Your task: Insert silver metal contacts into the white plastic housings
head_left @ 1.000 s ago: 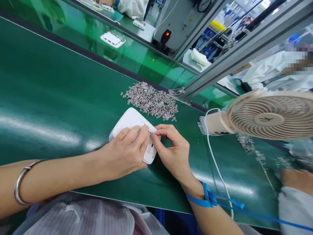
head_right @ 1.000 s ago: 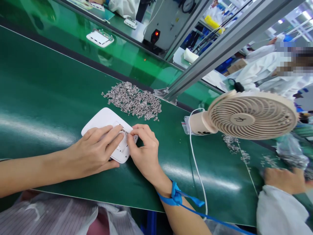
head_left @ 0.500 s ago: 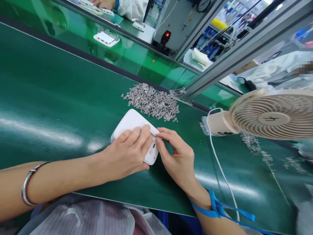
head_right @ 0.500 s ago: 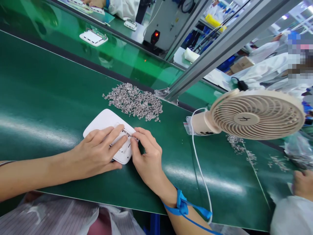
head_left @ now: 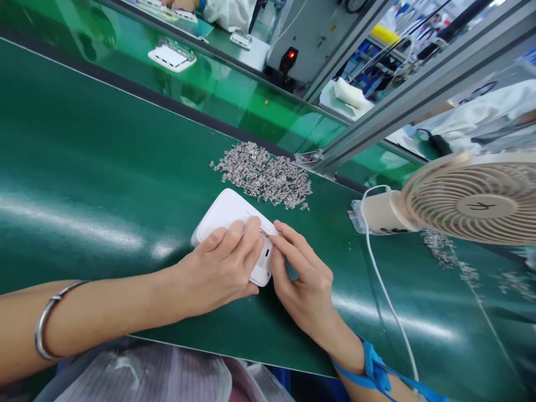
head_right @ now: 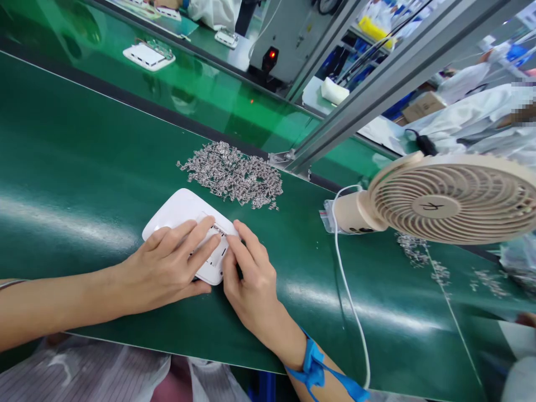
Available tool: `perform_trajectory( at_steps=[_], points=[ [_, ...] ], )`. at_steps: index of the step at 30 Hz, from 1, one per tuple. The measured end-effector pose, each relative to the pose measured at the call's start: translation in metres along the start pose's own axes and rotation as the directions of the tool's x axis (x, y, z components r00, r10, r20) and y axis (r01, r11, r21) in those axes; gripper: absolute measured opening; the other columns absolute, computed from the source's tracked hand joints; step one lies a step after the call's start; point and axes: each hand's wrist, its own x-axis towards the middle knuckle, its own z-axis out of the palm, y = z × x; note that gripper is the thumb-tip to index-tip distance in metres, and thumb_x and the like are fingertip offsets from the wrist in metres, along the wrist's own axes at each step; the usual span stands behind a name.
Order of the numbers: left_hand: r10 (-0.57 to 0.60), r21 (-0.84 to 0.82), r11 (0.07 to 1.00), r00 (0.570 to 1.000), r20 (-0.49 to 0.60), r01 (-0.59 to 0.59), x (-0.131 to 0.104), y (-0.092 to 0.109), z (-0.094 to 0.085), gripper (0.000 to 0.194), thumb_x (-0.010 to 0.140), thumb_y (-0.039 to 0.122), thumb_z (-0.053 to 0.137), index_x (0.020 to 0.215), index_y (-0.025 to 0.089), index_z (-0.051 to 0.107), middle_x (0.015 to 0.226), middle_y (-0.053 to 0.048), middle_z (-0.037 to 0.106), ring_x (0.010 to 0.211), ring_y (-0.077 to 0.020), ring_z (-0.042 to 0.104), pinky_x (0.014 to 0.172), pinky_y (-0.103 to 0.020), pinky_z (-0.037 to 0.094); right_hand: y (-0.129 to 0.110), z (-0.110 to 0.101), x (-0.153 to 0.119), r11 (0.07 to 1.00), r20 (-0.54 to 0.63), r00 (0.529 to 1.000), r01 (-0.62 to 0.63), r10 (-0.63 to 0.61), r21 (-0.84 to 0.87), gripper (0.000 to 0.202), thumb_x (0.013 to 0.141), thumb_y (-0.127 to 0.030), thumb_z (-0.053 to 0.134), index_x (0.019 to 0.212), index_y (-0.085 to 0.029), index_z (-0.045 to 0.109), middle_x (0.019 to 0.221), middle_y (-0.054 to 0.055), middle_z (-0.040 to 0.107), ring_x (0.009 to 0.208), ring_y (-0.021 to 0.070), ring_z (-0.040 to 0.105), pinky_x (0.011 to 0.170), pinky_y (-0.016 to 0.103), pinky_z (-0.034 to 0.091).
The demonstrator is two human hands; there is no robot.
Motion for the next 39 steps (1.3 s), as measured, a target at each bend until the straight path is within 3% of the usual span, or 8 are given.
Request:
perform_trajectory(
  at_steps=[19, 27, 31, 33, 35, 37, 39],
  points=[
    [-0.009, 0.01, 1.0, 0.999, -0.036, 0.009, 0.001, 0.003, 0.001, 0.05, 0.089, 0.048, 0.038, 0.12, 0.013, 0.056, 0.131, -0.008, 0.054, 0.111, -0.0219, 0.047, 0.085, -0.033, 0.031, -0.002, 0.0, 0.003, 1.0, 0.072, 0.997, -0.004, 0.004, 0.008, 0.024, 0.082, -0.007, 0.049, 0.1, -0.017, 0.062, 0.111, 0.016, 0.058, 0.099, 0.0236, 0.06, 0.077, 0.042, 0.053],
    [0.009, 0.025, 1.0, 1.0, 0.008, -0.009, 0.0, 0.003, 0.001, 0.054, 0.086, 0.052, 0.042, 0.122, 0.013, 0.053, 0.132, -0.009, 0.052, 0.111, -0.0225, 0.047, 0.085, -0.033, 0.032, 0.008, 0.004, 0.01, 0.941, 0.018, 0.962, -0.271, 0.273, 0.205, 0.01, 0.082, -0.011, 0.049, 0.086, -0.02, 0.054, 0.089, 0.006, 0.061, 0.085, 0.0156, 0.06, 0.072, 0.032, 0.051],
    [0.017, 0.068, 0.998, 1.0, -0.007, -0.016, 0.002, 0.003, 0.001, 0.053, 0.086, 0.051, 0.042, 0.121, 0.012, 0.054, 0.13, -0.01, 0.053, 0.11, -0.023, 0.049, 0.084, -0.032, 0.034, 0.01, 0.006, 0.008, 0.931, 0.043, 0.961, -0.277, 0.274, 0.238, 0.011, 0.083, -0.013, 0.049, 0.09, -0.02, 0.055, 0.093, 0.006, 0.06, 0.089, 0.0158, 0.059, 0.076, 0.033, 0.05],
    [-0.059, 0.175, 0.983, 0.998, -0.016, 0.061, 0.005, -0.007, -0.002, 0.052, 0.087, 0.047, 0.043, 0.114, 0.005, 0.057, 0.118, -0.017, 0.06, 0.096, -0.0248, 0.055, 0.077, -0.034, 0.036, 0.009, 0.007, 0.008, 0.931, 0.047, 0.961, -0.274, 0.271, 0.24, 0.013, 0.083, -0.013, 0.049, 0.093, -0.02, 0.056, 0.093, 0.006, 0.06, 0.087, 0.0155, 0.059, 0.075, 0.032, 0.051],
    [-0.227, 0.3, 0.929, 0.974, -0.004, 0.218, 0.01, -0.024, -0.006, 0.051, 0.088, 0.045, 0.042, 0.102, -0.001, 0.06, 0.093, -0.021, 0.065, 0.073, -0.0259, 0.057, 0.064, -0.036, 0.036, 0.008, 0.008, 0.008, 0.931, 0.045, 0.961, -0.277, 0.275, 0.236, 0.013, 0.083, -0.014, 0.05, 0.093, -0.019, 0.056, 0.091, 0.006, 0.06, 0.084, 0.0149, 0.059, 0.073, 0.032, 0.051],
    [-0.444, 0.326, 0.858, 0.892, 0.083, 0.397, 0.015, -0.044, -0.01, 0.048, 0.089, 0.043, 0.039, 0.094, 0.0, 0.06, 0.071, -0.017, 0.061, 0.067, -0.0282, 0.055, 0.059, -0.037, 0.035, 0.008, 0.008, 0.008, 0.932, 0.043, 0.961, -0.274, 0.272, 0.235, 0.012, 0.083, -0.014, 0.05, 0.092, -0.018, 0.056, 0.089, 0.005, 0.06, 0.083, 0.0148, 0.059, 0.072, 0.031, 0.051],
    [-0.566, 0.292, 0.806, 0.815, 0.125, 0.515, 0.018, -0.056, -0.011, 0.043, 0.087, 0.039, 0.045, 0.099, 0.0, 0.057, 0.079, -0.018, 0.06, 0.076, -0.032, 0.057, 0.066, -0.04, 0.038, 0.009, 0.008, 0.008, 0.936, 0.048, 0.964, -0.265, 0.261, 0.233, 0.011, 0.083, -0.014, 0.051, 0.091, -0.018, 0.057, 0.09, 0.006, 0.06, 0.084, 0.0152, 0.059, 0.073, 0.032, 0.051]
  ],
)
